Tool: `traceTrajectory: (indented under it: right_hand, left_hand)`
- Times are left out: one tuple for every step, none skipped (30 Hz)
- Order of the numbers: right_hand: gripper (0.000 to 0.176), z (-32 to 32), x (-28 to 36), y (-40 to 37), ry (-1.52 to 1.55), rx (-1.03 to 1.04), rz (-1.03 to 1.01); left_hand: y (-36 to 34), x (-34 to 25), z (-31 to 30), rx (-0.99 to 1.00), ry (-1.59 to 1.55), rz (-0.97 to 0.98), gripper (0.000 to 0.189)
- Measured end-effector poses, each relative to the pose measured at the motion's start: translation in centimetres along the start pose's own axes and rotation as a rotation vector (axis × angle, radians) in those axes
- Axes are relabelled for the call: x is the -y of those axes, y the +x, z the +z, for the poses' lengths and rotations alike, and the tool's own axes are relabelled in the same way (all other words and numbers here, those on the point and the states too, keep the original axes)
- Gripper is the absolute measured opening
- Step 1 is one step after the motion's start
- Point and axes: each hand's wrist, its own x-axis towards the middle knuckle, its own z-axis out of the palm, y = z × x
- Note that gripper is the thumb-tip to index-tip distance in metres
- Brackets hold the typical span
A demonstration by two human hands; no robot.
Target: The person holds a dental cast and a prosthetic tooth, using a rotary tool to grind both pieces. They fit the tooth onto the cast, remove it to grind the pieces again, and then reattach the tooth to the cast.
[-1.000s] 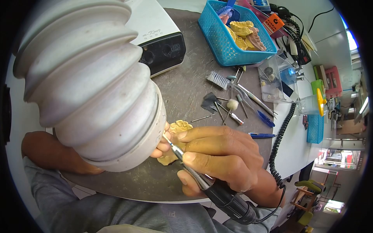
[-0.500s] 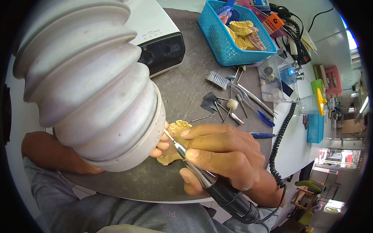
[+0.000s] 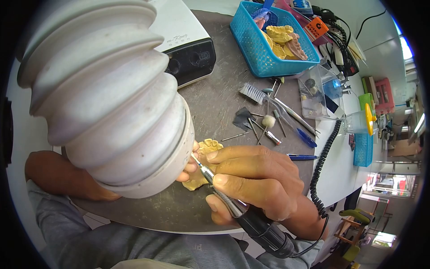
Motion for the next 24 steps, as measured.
traceTrajectory:
  right_hand:
    - [0.034,-0.1,0.0,0.1,0.000,0.011,-0.013]
    - [0.035,-0.1,0.0,0.2,-0.001,0.022,-0.026]
    - [0.035,-0.2,0.1,0.5,0.000,0.023,-0.027]
    - [0.035,-0.2,0.2,0.9,-0.016,0.029,-0.059]
    - [0.035,-0.3,0.3,1.1,-0.032,0.034,-0.093]
    - [0.035,-0.2,0.3,0.8,-0.032,0.034,-0.093]
    - [0.034,-0.2,0.5,0.3,-0.015,0.030,-0.020]
    - [0.032,-0.1,0.5,0.0,0.001,0.025,0.053]
    - [0.032,-0.1,0.5,0.3,0.001,0.024,0.053]
    - [0.032,-0.2,0.3,0.7,-0.005,0.029,-0.004]
    - [0.032,-0.2,0.2,0.9,-0.011,0.034,-0.061]
    - [0.032,-0.1,0.2,0.6,-0.011,0.034,-0.061]
    - [0.031,0.0,0.2,0.2,-0.006,0.020,-0.018]
    - [0.031,0.0,0.3,0.0,-0.001,0.006,0.027]
    - [0.031,0.0,0.3,0.2,-0.002,0.006,0.027]
    - [0.032,-0.1,0.3,0.7,-0.012,0.018,-0.024]
    - [0.032,-0.2,0.3,0.9,-0.022,0.030,-0.075]
    - [0.032,-0.2,0.3,0.8,-0.021,0.030,-0.075]
    - [0.032,-0.1,0.3,0.4,-0.017,0.019,-0.040]
    - [0.031,0.0,0.3,0.3,-0.012,0.008,-0.005]
    - [0.031,-0.1,0.3,0.5,-0.013,0.008,-0.004]
    - [0.032,-0.1,0.4,1.0,-0.027,0.017,-0.045]
    - [0.033,-0.2,0.4,1.3,-0.041,0.027,-0.086]
    - [0.033,-0.2,0.3,1.0,-0.041,0.026,-0.085]
  left_hand:
    - [-0.2,1.2,-0.1,0.014,0.040,0.034,0.047]
    - [-0.2,1.2,-0.2,0.012,0.040,0.034,0.047]
    - [-0.2,1.1,-0.3,0.016,0.088,0.009,0.046]
    - [-0.2,1.1,-0.3,0.020,0.135,-0.016,0.046]
    - [0.0,-0.4,-0.2,0.020,0.135,-0.015,0.046]
    - [0.4,-3.2,0.0,0.012,0.168,-0.125,0.045]
    - [0.6,-4.7,0.1,0.005,0.201,-0.235,0.044]
    - [0.5,-4.6,0.1,0.005,0.201,-0.235,0.044]
    - [0.4,-4.4,0.1,0.012,0.249,-0.187,0.045]
    - [0.3,-4.1,0.1,0.018,0.298,-0.139,0.046]
    - [0.2,-3.5,-0.1,0.018,0.298,-0.138,0.046]
    - [0.1,-2.7,-0.2,0.068,0.282,-0.162,0.047]
    - [0.0,-2.3,-0.3,0.118,0.265,-0.185,0.048]
    - [0.1,-2.6,-0.2,0.118,0.265,-0.185,0.048]
    - [0.2,-3.3,0.1,0.067,0.223,-0.167,0.048]
    - [0.3,-3.7,0.2,0.015,0.181,-0.149,0.049]
    - [0.2,-3.0,0.2,0.015,0.182,-0.149,0.049]
    - [0.1,-1.7,0.2,0.003,0.116,-0.073,0.049]
    - [-0.1,-0.5,0.1,-0.008,0.050,0.002,0.049]
    - [0.0,0.2,0.1,-0.007,0.049,0.001,0.049]
    - [0.0,0.8,-0.1,0.008,0.063,0.037,0.050]
    - [0.0,1.1,-0.2,0.023,0.078,0.074,0.051]
    - [0.0,0.4,-0.1,0.023,0.078,0.074,0.051]
    - [-0.1,-0.9,0.2,0.005,0.132,0.040,0.051]
